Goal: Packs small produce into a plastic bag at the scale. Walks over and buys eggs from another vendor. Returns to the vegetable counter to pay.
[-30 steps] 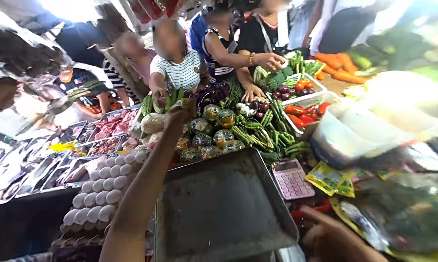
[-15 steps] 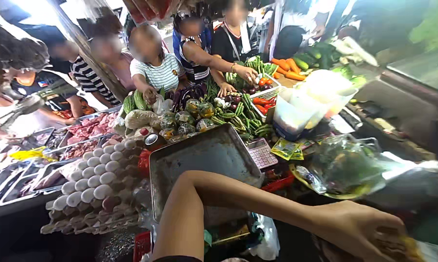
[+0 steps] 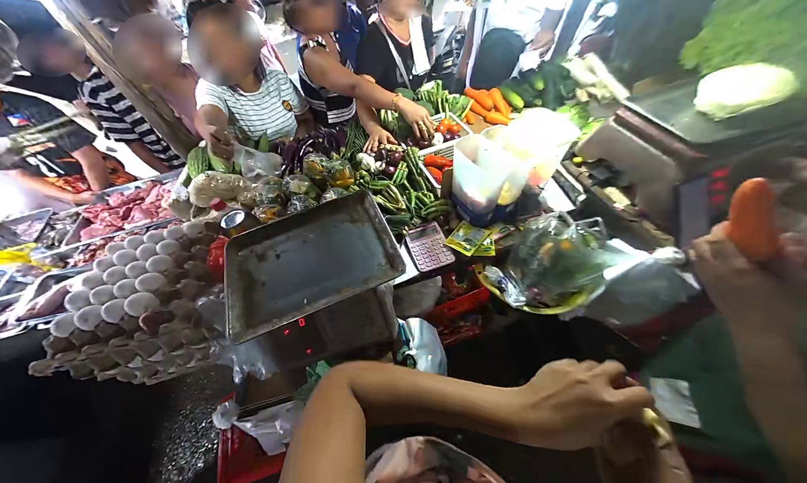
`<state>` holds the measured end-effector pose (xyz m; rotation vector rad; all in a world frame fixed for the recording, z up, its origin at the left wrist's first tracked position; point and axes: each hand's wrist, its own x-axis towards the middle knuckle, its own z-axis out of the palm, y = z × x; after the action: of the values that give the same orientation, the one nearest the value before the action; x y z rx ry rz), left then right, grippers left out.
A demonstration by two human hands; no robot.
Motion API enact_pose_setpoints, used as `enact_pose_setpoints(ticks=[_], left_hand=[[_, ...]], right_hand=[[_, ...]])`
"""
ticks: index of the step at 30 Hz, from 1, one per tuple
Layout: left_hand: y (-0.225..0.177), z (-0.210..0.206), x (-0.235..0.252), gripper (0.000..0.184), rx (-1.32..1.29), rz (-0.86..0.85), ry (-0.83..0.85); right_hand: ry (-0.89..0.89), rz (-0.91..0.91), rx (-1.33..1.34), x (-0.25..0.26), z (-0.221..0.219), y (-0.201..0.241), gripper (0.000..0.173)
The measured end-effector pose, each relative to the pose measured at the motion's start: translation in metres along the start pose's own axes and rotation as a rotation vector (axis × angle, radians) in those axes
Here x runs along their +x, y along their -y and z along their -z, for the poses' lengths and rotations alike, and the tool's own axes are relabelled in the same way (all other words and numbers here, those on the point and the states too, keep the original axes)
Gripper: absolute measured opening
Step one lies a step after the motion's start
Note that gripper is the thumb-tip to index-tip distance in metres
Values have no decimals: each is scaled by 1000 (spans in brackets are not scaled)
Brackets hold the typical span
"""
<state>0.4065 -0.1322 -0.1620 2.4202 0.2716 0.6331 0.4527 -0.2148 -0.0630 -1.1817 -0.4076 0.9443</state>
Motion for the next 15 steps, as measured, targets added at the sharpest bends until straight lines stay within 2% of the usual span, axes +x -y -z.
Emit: enact_pose_setpoints(ticks=[1, 3, 6, 8, 10, 13, 15], left_hand=[[3, -7, 0, 20, 111, 5, -64], [10, -16, -1, 13, 114, 47, -129], [14, -22, -16, 12, -212, 196, -137], [18, -26, -32, 12, -358, 259, -188], [36, -29, -36, 22, -381, 275, -215], [61, -39, -37, 30, -423, 298, -89], [74, -53, -27, 22, -434, 217, 64]], right_hand=[[-33, 3, -6, 4, 14, -11, 15], [-89, 13, -85, 11, 45, -39, 24], [-104, 46, -257, 20, 124, -104, 44], [-164, -1, -289, 15, 140, -112, 45], [-253, -14, -246, 15, 146, -113, 47], [-445, -38, -153, -6, 159, -131, 51], [-537, -64, -72, -31, 168, -139, 42]])
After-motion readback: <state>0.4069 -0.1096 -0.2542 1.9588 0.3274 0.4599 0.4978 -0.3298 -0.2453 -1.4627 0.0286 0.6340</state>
